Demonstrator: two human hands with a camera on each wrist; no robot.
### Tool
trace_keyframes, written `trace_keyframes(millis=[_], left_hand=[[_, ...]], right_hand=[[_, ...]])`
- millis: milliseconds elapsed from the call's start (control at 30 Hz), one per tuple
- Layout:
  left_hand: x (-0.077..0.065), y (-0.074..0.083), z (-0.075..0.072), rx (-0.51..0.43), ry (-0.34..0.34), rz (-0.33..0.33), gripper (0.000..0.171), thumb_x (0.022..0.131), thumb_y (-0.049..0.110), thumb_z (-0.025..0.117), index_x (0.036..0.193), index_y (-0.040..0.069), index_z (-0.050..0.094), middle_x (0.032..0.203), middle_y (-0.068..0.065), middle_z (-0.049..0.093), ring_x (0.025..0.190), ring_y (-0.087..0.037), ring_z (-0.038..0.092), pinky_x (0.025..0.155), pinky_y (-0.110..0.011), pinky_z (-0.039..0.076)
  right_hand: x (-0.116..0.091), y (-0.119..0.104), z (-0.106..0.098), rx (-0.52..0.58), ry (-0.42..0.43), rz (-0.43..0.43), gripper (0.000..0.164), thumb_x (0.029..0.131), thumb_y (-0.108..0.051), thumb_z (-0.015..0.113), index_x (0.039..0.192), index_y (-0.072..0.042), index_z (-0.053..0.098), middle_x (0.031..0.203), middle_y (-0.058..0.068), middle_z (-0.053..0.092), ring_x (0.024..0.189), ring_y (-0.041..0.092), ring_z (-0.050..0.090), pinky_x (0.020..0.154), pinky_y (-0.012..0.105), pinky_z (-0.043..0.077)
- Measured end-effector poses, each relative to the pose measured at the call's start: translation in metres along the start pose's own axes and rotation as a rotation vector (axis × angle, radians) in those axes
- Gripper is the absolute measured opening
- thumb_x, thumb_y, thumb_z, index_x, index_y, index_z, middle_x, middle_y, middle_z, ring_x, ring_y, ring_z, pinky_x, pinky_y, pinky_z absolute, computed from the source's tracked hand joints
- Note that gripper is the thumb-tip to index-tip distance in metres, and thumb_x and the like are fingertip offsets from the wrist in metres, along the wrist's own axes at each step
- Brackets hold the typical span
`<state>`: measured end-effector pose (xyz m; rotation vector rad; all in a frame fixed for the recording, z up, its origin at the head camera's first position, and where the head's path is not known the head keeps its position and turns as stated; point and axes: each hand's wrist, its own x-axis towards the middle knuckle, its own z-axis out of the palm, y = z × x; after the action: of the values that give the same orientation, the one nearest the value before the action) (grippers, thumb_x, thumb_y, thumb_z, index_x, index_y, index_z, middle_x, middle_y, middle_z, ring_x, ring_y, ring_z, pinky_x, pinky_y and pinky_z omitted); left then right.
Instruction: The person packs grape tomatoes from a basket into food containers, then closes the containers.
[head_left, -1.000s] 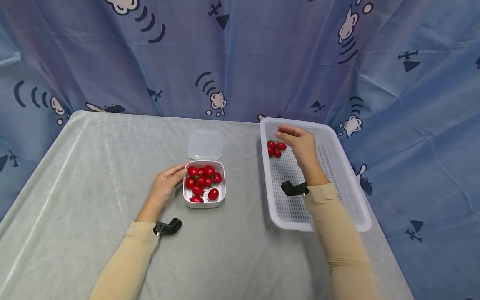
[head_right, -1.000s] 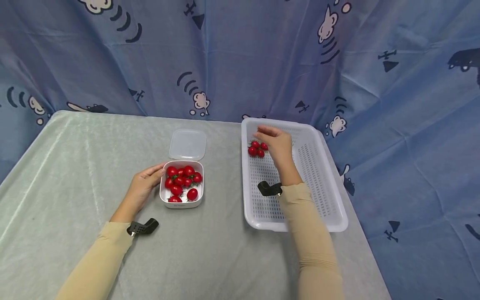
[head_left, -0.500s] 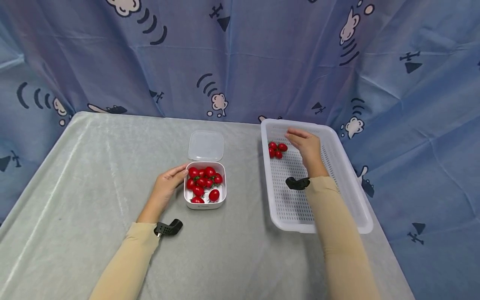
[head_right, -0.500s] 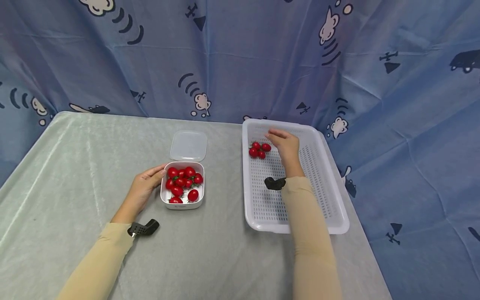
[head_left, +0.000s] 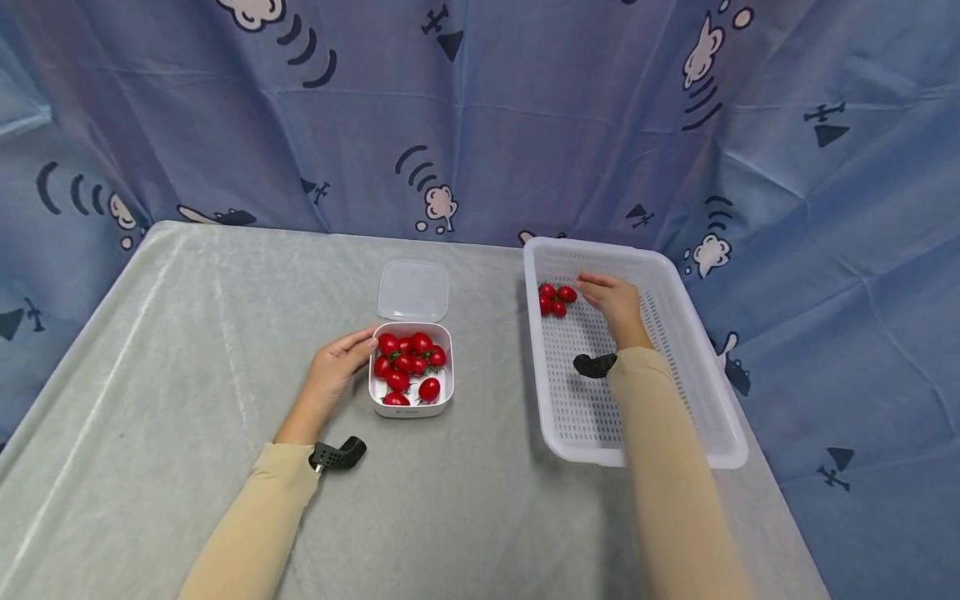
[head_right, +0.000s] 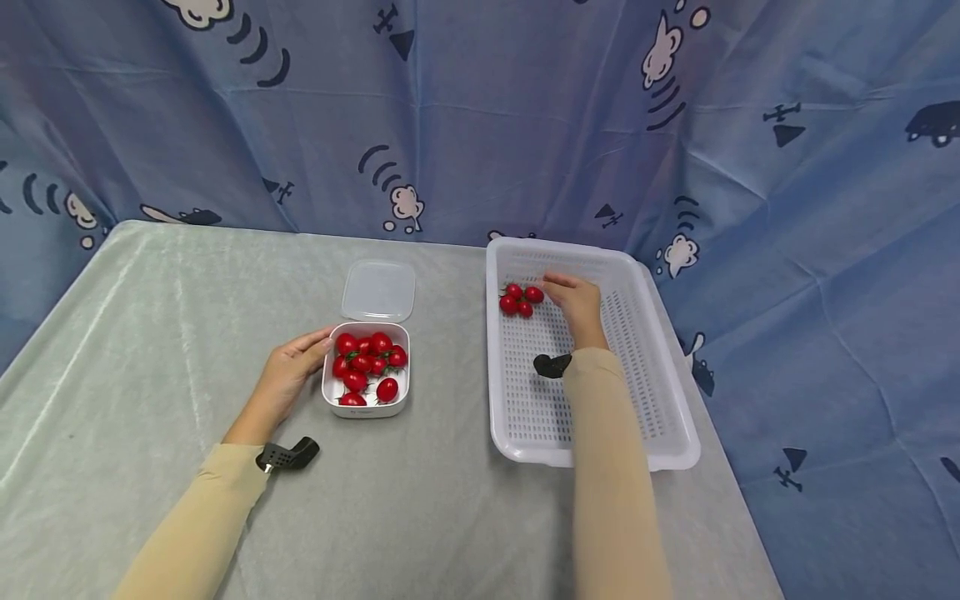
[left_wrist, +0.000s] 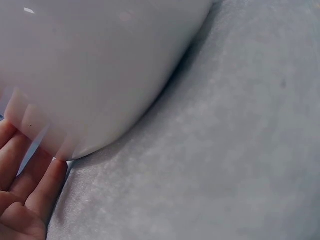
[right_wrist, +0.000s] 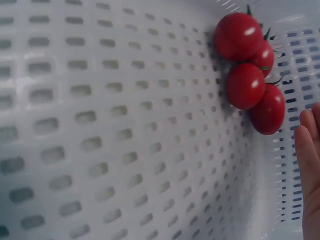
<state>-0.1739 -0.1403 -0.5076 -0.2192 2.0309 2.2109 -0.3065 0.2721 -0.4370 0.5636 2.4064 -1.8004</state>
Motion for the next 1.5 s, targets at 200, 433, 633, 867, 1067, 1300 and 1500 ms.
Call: trace_keyframes(millis=[200,433,633,867,1067,1300,1500], left_hand=[[0.001,-0.001,0.001,-0.004,0.001,-0.006,0.049,0.098,0.027,0.064,0.137,-0.001,0.057,0.109,0.023,0.067,0.110,0.008,0.059,0.097,-0.011,0.048],[0.002,-0.002,0.000,0.004,0.006,-0.018,0.050,0.098,0.029,0.064,0.138,-0.001,0.056,0.110,0.023,0.067,0.110,0.008,0.059,0.098,-0.011,0.048],[0.001,-0.001,0.000,0.015,0.006,-0.016,0.048,0.098,0.028,0.063,0.137,0.000,0.057,0.111,0.022,0.067,0.109,0.008,0.059,0.096,-0.011,0.049],[0.000,-0.001,0.000,-0.001,0.003,-0.007,0.048,0.099,0.026,0.063,0.137,-0.002,0.057,0.109,0.023,0.067,0.109,0.008,0.059,0.097,-0.011,0.049],[0.000,-0.001,-0.001,0.023,-0.001,-0.019,0.050,0.098,0.030,0.064,0.138,0.000,0.057,0.118,0.017,0.068,0.111,0.009,0.058,0.099,-0.012,0.048],[-0.001,0.000,0.000,-0.002,0.003,-0.012,0.050,0.098,0.027,0.064,0.138,-0.002,0.056,0.110,0.023,0.067,0.110,0.009,0.059,0.098,-0.011,0.048],[-0.001,0.000,0.000,-0.010,0.006,-0.003,0.048,0.099,0.025,0.063,0.137,-0.003,0.056,0.109,0.023,0.067,0.108,0.009,0.059,0.096,-0.011,0.049]], right_hand=[[0.010,0.008,0.002,-0.021,-0.005,-0.011,0.046,0.091,-0.018,0.073,0.134,-0.004,0.062,0.138,0.008,0.061,0.112,0.008,0.062,0.113,0.033,0.045],[0.015,0.012,0.006,-0.063,-0.006,0.003,0.046,0.091,-0.018,0.073,0.133,-0.002,0.062,0.132,0.006,0.064,0.112,0.009,0.061,0.111,0.033,0.046],[0.018,0.017,0.009,-0.182,-0.019,0.026,0.044,0.090,-0.024,0.075,0.129,-0.007,0.066,0.129,0.007,0.064,0.106,0.009,0.059,0.107,0.029,0.049],[0.019,0.020,0.011,-0.240,-0.062,0.011,0.046,0.089,-0.023,0.076,0.129,-0.004,0.066,0.132,0.011,0.062,0.104,0.010,0.058,0.097,0.025,0.051],[0.018,0.013,0.007,-0.142,0.002,0.035,0.046,0.086,-0.032,0.079,0.125,-0.010,0.070,0.133,0.007,0.065,0.122,0.020,0.060,0.110,0.034,0.048],[0.013,-0.014,0.007,0.027,0.050,-0.026,0.040,0.081,-0.032,0.084,0.116,-0.014,0.075,0.115,-0.002,0.072,0.110,0.012,0.066,0.104,0.028,0.052],[-0.001,-0.037,0.011,0.064,-0.003,-0.031,0.047,0.084,-0.031,0.081,0.125,-0.011,0.070,0.120,-0.001,0.067,0.118,0.015,0.062,0.108,0.029,0.049]])
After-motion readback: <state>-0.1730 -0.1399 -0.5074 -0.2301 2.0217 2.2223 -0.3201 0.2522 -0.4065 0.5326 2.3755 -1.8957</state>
